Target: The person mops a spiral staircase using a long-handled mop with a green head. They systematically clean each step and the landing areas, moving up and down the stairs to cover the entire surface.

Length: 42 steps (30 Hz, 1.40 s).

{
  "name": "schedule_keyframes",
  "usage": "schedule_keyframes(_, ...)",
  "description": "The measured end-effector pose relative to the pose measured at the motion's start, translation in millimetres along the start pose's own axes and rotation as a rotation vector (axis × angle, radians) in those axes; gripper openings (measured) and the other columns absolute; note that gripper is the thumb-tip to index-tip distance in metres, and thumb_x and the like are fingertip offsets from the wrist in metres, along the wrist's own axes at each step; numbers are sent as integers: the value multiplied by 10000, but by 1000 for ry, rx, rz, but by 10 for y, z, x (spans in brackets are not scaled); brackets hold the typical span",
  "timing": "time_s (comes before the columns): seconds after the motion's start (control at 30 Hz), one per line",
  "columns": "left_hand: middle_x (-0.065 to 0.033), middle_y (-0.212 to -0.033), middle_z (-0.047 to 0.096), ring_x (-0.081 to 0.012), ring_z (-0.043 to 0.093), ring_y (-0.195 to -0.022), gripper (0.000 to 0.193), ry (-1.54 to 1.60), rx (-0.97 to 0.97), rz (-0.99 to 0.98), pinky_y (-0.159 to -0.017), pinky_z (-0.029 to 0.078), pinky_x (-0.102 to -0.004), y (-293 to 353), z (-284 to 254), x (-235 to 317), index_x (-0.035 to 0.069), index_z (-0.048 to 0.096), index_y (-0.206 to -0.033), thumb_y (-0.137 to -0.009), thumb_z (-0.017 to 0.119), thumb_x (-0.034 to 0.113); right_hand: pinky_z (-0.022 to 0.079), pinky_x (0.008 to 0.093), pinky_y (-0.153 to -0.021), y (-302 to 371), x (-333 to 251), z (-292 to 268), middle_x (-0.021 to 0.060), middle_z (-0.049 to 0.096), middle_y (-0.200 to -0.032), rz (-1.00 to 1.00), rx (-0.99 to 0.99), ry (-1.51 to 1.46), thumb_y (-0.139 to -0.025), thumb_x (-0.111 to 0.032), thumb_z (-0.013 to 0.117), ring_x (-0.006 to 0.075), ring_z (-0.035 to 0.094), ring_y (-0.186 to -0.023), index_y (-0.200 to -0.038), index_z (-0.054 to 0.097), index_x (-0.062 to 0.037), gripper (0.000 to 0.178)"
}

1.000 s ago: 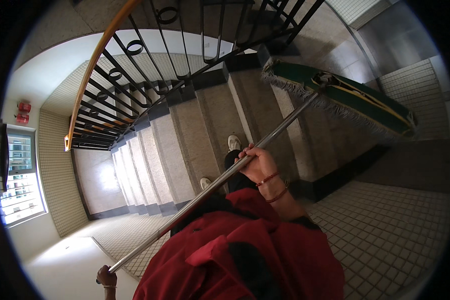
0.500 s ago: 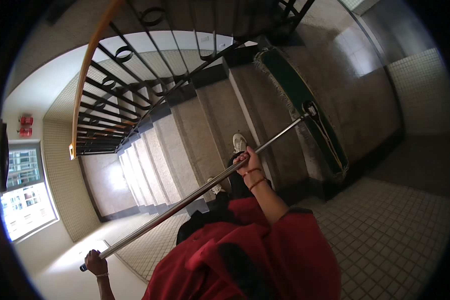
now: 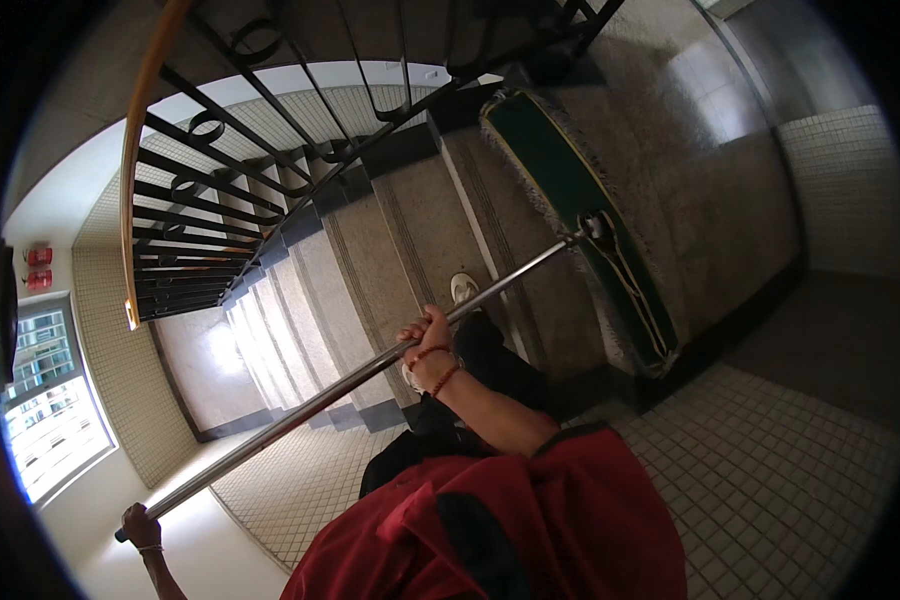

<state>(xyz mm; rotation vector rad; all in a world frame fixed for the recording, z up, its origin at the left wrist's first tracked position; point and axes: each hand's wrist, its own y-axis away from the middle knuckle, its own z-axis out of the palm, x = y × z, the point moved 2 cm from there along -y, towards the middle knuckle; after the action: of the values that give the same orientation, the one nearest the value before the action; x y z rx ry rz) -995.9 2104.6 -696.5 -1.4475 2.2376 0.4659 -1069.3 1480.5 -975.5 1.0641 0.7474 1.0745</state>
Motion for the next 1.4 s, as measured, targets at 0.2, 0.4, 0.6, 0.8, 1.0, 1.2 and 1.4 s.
schedule_keyframes(0.2,-109,-552,451,-298,465,-569,102,-119,15,-107,-530,373,-384,-869,-530,-20,58,422,-561,-538,463,-33,305,260,-421,-241,55,615,-20,251,-419,80,-41,-41,-703,-120,506,107,283,-372,-493,274,-141,313)
schedule_keyframes(0.4,-78,-561,454,-258,469,-571,124,-25,153,-87,-530,368,-352,-1008,-675,305,80,428,-594,-571,524,6,312,241,-384,-657,-153,1042,-19,286,-434,92,-33,36,-755,-144,460,106,272,-366,-522,288,-124,290)
schedule_keyframes(0.6,-84,-542,472,-269,481,-548,114,-94,27,-144,-521,368,-368,-937,-886,753,83,429,-586,-605,534,41,338,254,-365,-981,-212,1026,-7,289,-430,105,90,136,-770,-148,442,122,274,-359,-519,259,-115,313)
schedule_keyframes(0.8,-95,-539,496,-277,500,-547,86,-144,-185,-229,-500,398,-370,-1037,-1011,829,72,458,-552,-574,539,53,366,350,-410,-1320,-299,837,16,310,-431,120,-121,203,-758,-159,498,162,311,-376,-504,311,-113,319)
schedule_keyframes(1.0,-89,-527,463,-273,483,-503,112,-279,-14,-40,-452,383,-366,-1513,-1347,588,66,420,-576,-561,514,7,391,348,-479,-791,-297,888,22,354,-425,122,-343,-80,-748,-138,523,163,394,-413,-488,374,-102,302)
schedule_keyframes(1.2,-107,-537,481,-274,500,-527,85,-267,-148,38,-485,400,-356,-1237,-1285,591,57,445,-566,-551,505,0,431,370,-517,-541,-311,-238,74,399,-458,67,-352,-121,-769,-176,509,206,429,-455,-509,383,-72,307)
schedule_keyframes(1.4,-99,-567,484,-278,506,-566,62,-251,-207,127,-523,412,-377,-1204,-1516,572,55,477,-621,-567,507,67,435,387,-565,-130,-432,-798,62,430,-459,19,-295,-184,-768,-148,483,204,453,-467,-512,418,-64,277)
